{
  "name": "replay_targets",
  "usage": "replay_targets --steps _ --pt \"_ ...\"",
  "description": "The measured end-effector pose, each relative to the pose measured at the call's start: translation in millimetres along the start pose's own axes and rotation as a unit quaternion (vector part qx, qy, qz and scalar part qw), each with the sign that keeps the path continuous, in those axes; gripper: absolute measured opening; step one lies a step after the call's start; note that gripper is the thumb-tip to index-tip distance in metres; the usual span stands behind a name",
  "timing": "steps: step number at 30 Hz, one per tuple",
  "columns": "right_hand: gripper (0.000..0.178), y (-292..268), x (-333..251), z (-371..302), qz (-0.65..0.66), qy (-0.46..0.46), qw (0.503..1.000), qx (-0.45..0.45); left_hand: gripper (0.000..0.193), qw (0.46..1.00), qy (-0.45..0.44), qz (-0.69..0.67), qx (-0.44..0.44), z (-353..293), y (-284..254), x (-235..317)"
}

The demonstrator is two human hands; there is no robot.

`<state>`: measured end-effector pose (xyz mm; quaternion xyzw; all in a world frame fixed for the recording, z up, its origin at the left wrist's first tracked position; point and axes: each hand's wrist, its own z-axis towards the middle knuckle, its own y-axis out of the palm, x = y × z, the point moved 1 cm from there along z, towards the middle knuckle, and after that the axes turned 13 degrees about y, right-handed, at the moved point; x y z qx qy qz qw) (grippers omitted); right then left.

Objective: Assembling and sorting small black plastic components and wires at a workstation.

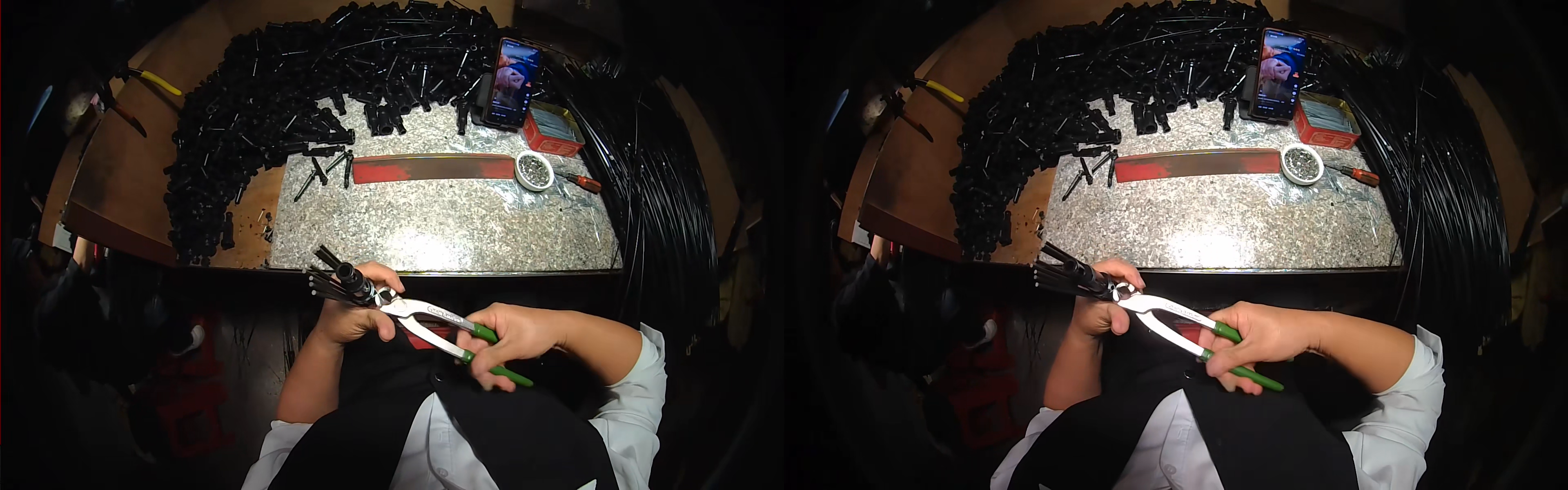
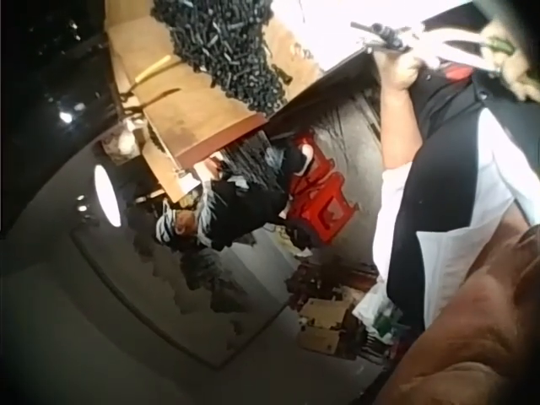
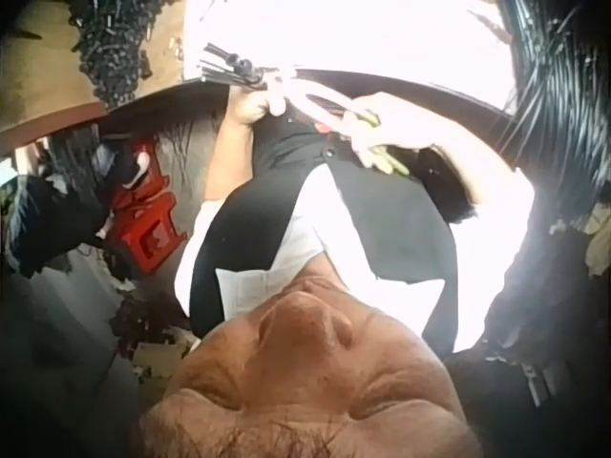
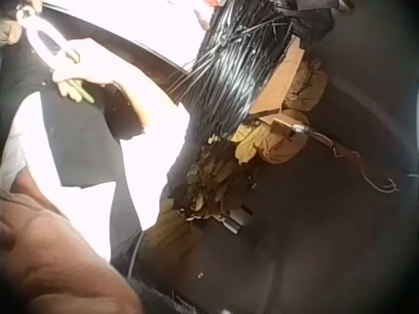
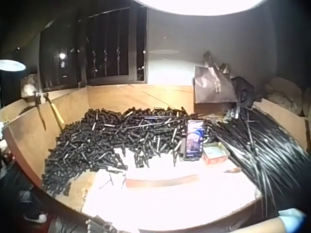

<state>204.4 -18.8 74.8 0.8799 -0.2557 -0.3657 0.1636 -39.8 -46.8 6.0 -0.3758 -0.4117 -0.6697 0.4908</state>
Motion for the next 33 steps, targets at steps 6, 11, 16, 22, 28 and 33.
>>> replay_targets --steps 6,11,16,22,28,33 --pt "0.051 14.2 -17.4 -13.7 -0.300 -0.027 0.922 0.242 0.069 0.999 -0.032 0.012 0.032 7.4 8.8 10.1" --pt "0.023 21.4 -12.5 -11.8 -0.408 -0.137 0.804 0.409 0.059 0.995 0.000 0.010 0.098 5.0 6.2 5.7" --pt "0.028 15.4 -9.6 -11.1 -0.017 -0.028 0.992 0.125 0.074 0.996 0.000 0.006 0.088 9.1 13.2 15.1" --pt "0.033 13.8 -9.1 -3.3 -0.127 -0.023 0.976 0.175 0.048 0.997 0.020 -0.038 0.064 4.2 5.4 6.1" --pt "0.047 8.1 -0.4 1.2 -0.598 -0.275 0.522 0.543 0.048 0.993 0.027 0.027 0.112 6.3 4.2 0.1" --pt "0.022 -1.1 10.5 -4.1 -0.530 -0.249 0.666 0.461 0.056 0.996 -0.002 -0.060 0.060 7.2 3.0 4.0"
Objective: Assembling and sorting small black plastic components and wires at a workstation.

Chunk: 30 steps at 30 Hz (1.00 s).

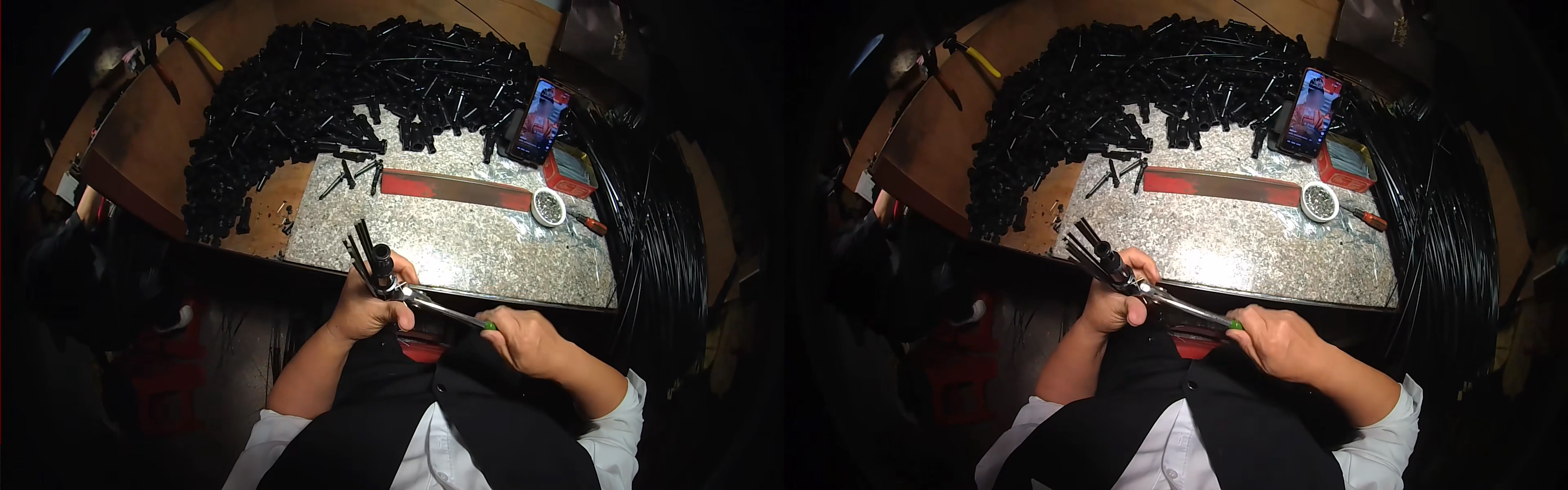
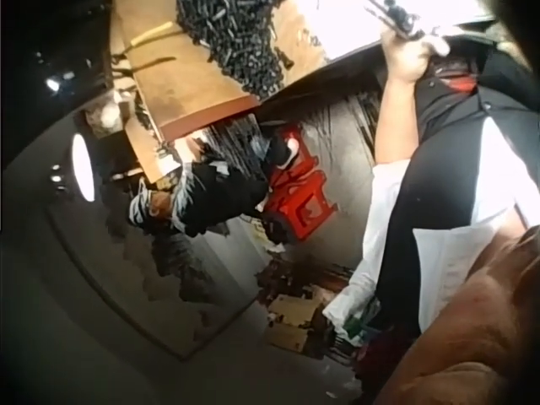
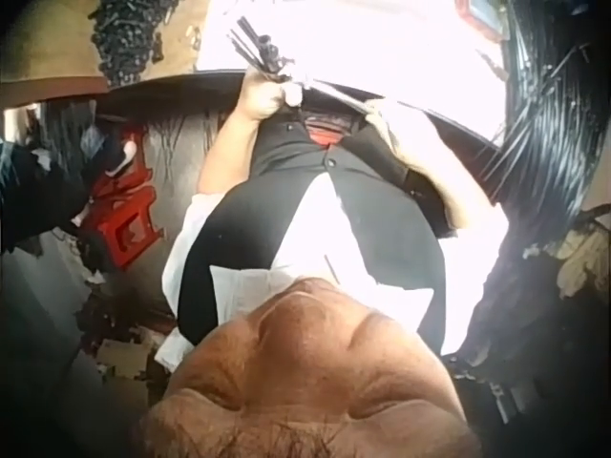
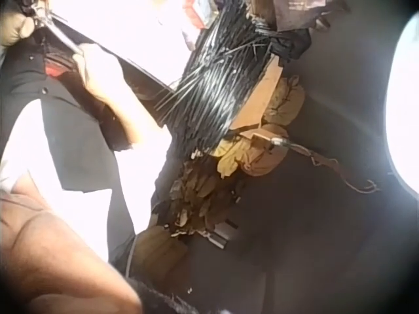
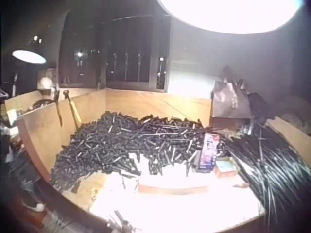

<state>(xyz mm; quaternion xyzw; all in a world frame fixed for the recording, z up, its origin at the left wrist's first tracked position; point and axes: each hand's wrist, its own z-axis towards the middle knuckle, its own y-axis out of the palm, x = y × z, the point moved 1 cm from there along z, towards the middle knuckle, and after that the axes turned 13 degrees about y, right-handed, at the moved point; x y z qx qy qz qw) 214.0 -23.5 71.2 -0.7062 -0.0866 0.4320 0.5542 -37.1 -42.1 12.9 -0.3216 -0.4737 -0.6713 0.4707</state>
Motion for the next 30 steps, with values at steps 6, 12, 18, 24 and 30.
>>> replay_targets --steps 6,12,18,24,30 --pt "0.033 17.1 11.8 -5.2 0.594 0.249 0.640 -0.418 0.053 0.999 0.016 0.018 -0.042 3.8 2.9 1.7" --pt "0.056 -0.8 -9.9 -0.3 0.272 0.188 0.922 -0.201 0.051 0.997 0.042 0.053 0.033 5.9 4.1 4.2" --pt "0.022 -5.5 -7.0 1.0 0.038 0.055 0.998 -0.014 0.056 0.990 0.099 0.075 0.062 5.4 -0.8 0.7" --pt "0.024 -11.0 13.6 4.0 0.492 0.272 0.692 -0.454 0.054 0.997 0.032 0.070 -0.023 5.4 1.9 5.4" --pt "0.047 -12.2 -3.2 6.8 0.090 0.139 0.976 -0.142 0.044 0.995 0.044 0.090 0.004 8.9 5.1 2.4"
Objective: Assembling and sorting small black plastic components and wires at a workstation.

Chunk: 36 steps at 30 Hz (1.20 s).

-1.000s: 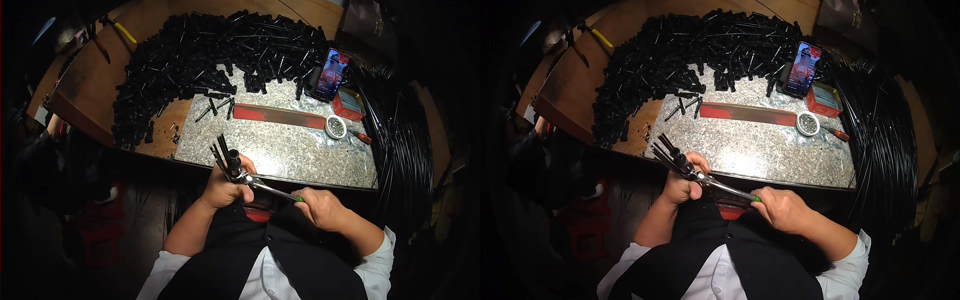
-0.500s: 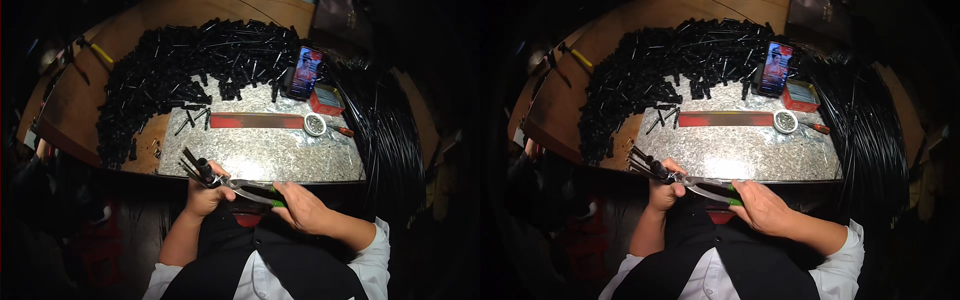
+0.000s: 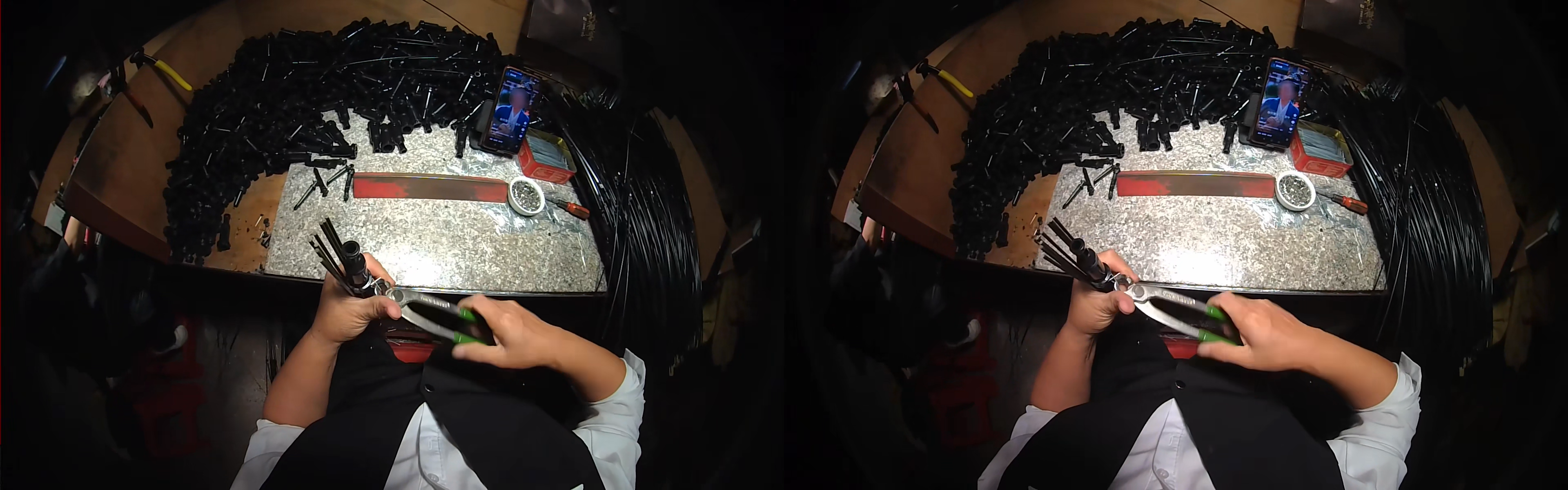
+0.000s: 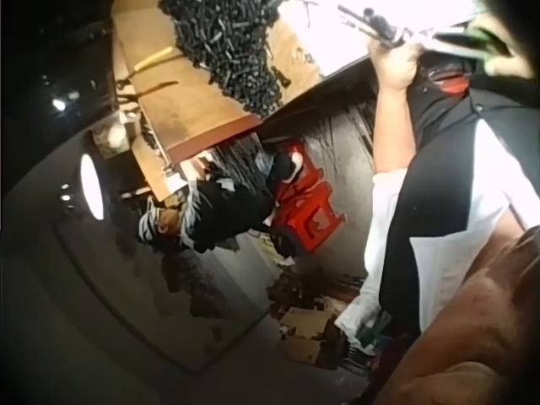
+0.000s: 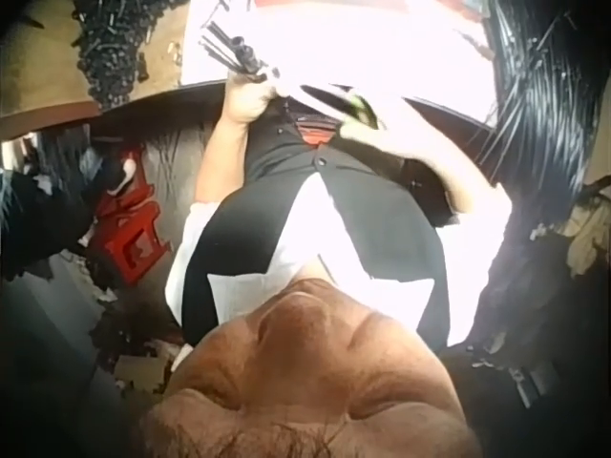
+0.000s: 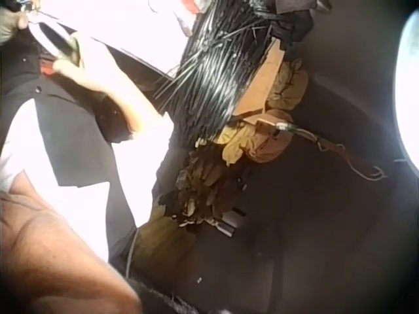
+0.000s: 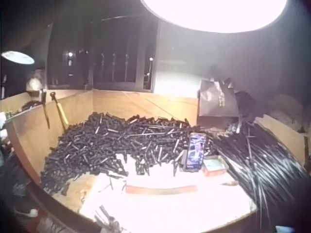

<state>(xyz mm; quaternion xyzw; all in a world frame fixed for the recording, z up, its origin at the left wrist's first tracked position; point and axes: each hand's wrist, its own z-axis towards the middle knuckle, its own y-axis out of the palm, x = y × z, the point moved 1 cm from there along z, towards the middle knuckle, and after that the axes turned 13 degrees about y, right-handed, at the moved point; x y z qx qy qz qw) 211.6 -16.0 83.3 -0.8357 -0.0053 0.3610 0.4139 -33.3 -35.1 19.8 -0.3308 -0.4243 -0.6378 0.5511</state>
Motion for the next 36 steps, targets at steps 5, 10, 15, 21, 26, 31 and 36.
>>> replay_targets --steps 5,10,15,21,26,31,36 --pt "0.052 1.4 6.6 2.2 -0.178 -0.047 0.965 0.190 0.067 0.999 -0.030 -0.030 0.024 2.3 6.5 2.7" --pt "0.048 -16.0 8.1 4.1 0.121 -0.008 0.985 -0.126 0.088 0.996 -0.034 -0.046 -0.067 -3.3 1.2 -10.7" --pt "0.052 -26.2 2.4 0.4 -0.087 -0.019 0.996 -0.005 0.082 0.997 -0.068 -0.018 -0.035 3.7 14.0 2.4" --pt "0.044 -23.8 4.7 8.4 -0.058 0.007 0.996 -0.063 0.074 0.998 0.040 0.038 0.005 0.4 11.4 -12.7" --pt "0.036 -12.6 9.1 10.5 0.060 0.045 0.990 -0.119 0.066 0.989 -0.082 -0.119 0.019 -4.6 10.5 -11.5" --pt "0.032 -5.8 11.4 10.2 0.064 0.060 0.992 -0.086 0.086 0.998 -0.001 -0.065 -0.021 -2.0 5.7 -21.1" --pt "0.033 -7.6 8.0 2.6 -0.024 0.002 0.999 0.029 0.087 0.998 0.029 -0.019 -0.049 -3.1 -0.4 -29.7"
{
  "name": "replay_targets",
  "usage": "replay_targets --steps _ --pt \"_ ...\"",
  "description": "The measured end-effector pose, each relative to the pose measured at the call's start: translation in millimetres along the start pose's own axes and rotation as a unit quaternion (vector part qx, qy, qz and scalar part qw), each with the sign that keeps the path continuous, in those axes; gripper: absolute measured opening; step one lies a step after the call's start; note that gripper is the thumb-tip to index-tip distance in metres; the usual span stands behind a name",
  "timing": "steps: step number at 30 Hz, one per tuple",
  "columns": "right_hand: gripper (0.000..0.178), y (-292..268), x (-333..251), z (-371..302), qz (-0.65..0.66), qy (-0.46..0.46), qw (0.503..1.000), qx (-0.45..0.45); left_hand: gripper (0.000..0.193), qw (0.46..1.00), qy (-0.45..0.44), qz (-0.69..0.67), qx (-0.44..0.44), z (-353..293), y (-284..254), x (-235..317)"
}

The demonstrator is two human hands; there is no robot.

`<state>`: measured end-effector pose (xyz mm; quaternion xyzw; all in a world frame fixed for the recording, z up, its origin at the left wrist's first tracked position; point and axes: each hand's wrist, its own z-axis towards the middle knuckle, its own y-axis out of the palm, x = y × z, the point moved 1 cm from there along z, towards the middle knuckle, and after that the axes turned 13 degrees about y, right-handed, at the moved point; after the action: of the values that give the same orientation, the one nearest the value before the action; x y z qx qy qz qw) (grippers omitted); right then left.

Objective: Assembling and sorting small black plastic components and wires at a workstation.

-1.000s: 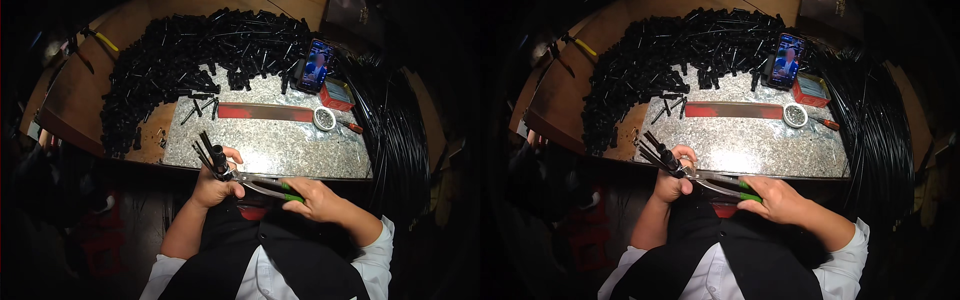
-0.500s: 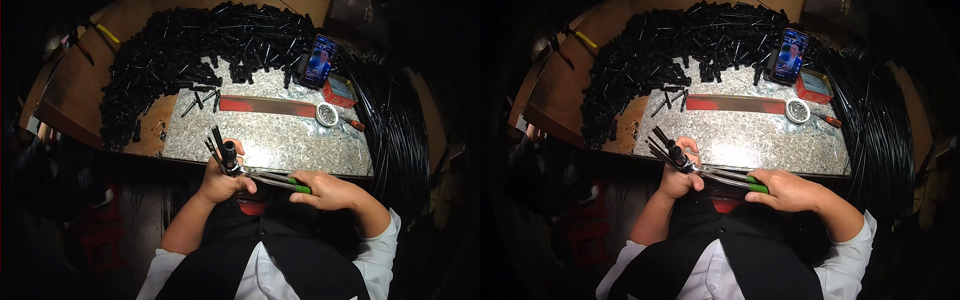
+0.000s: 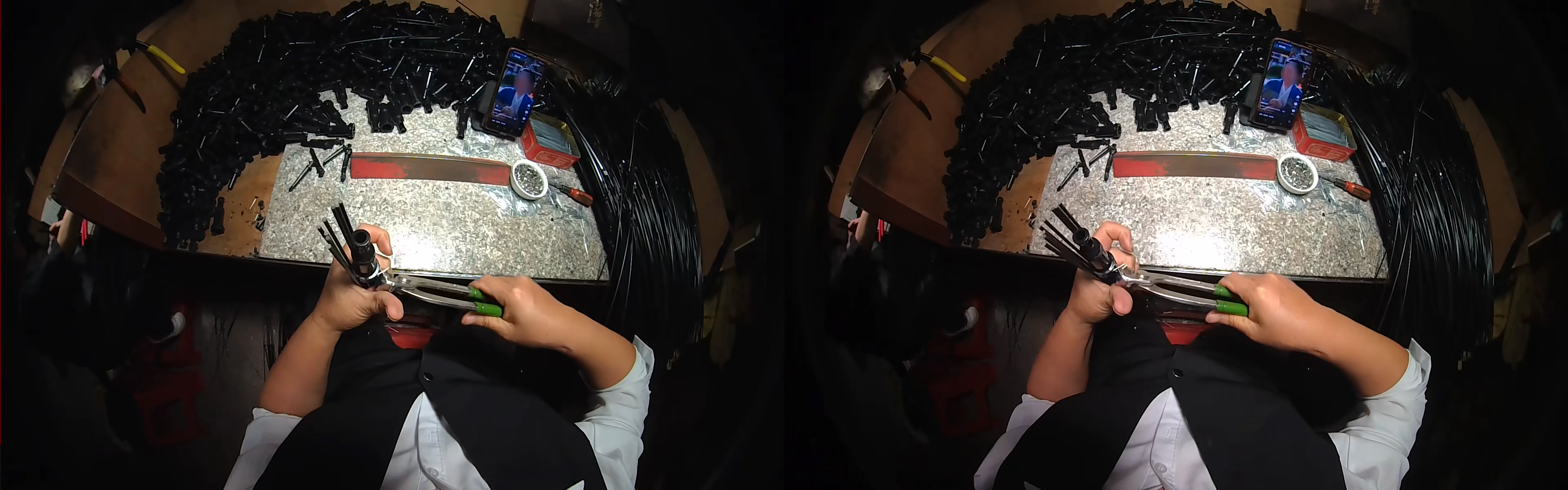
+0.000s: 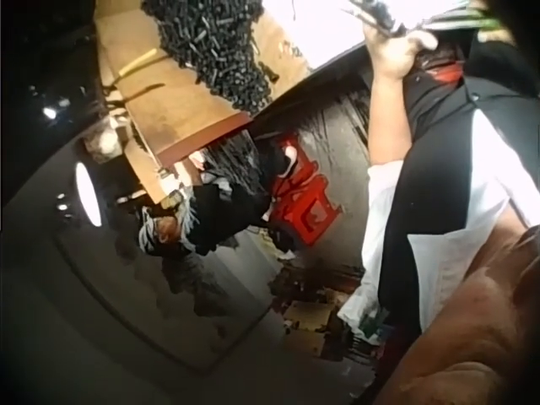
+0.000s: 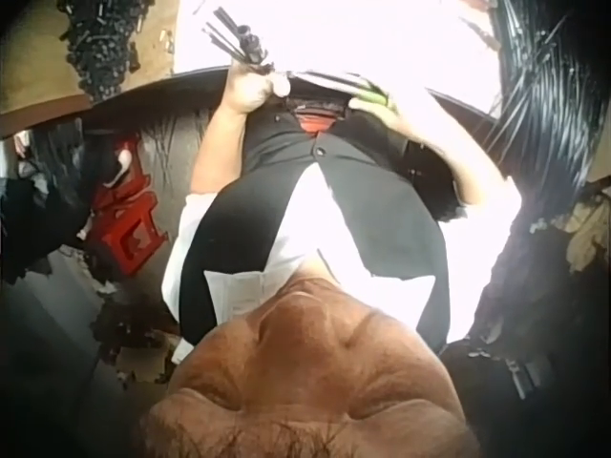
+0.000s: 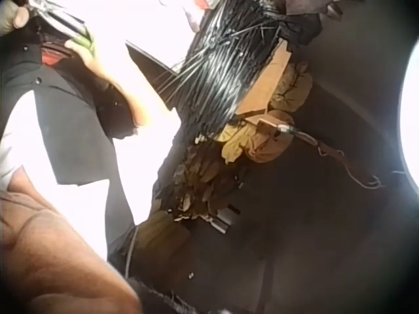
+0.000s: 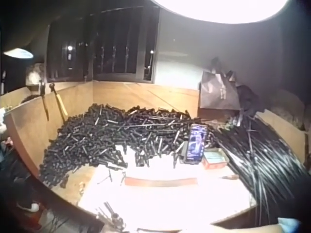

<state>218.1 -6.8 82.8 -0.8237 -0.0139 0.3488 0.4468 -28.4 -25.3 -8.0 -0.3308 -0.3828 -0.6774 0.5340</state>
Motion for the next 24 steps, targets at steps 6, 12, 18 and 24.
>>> replay_targets --steps 6,12,18,24 --pt "0.049 -14.3 -2.2 -16.6 -0.180 -0.064 0.969 0.155 0.082 0.995 -0.081 -0.052 -0.002 8.6 8.3 26.3" --pt "0.044 -22.0 -7.4 -24.9 -0.266 -0.077 0.942 0.191 0.079 0.987 -0.133 -0.081 -0.030 7.4 14.4 25.9" --pt "0.028 -24.3 -13.8 -24.1 -0.320 -0.094 0.922 0.195 0.065 0.992 -0.085 0.048 -0.085 7.3 16.8 21.5" --pt "0.038 -12.6 -2.0 -19.6 -0.251 -0.045 0.957 0.138 0.067 0.991 -0.094 0.058 -0.078 6.9 15.8 18.8"
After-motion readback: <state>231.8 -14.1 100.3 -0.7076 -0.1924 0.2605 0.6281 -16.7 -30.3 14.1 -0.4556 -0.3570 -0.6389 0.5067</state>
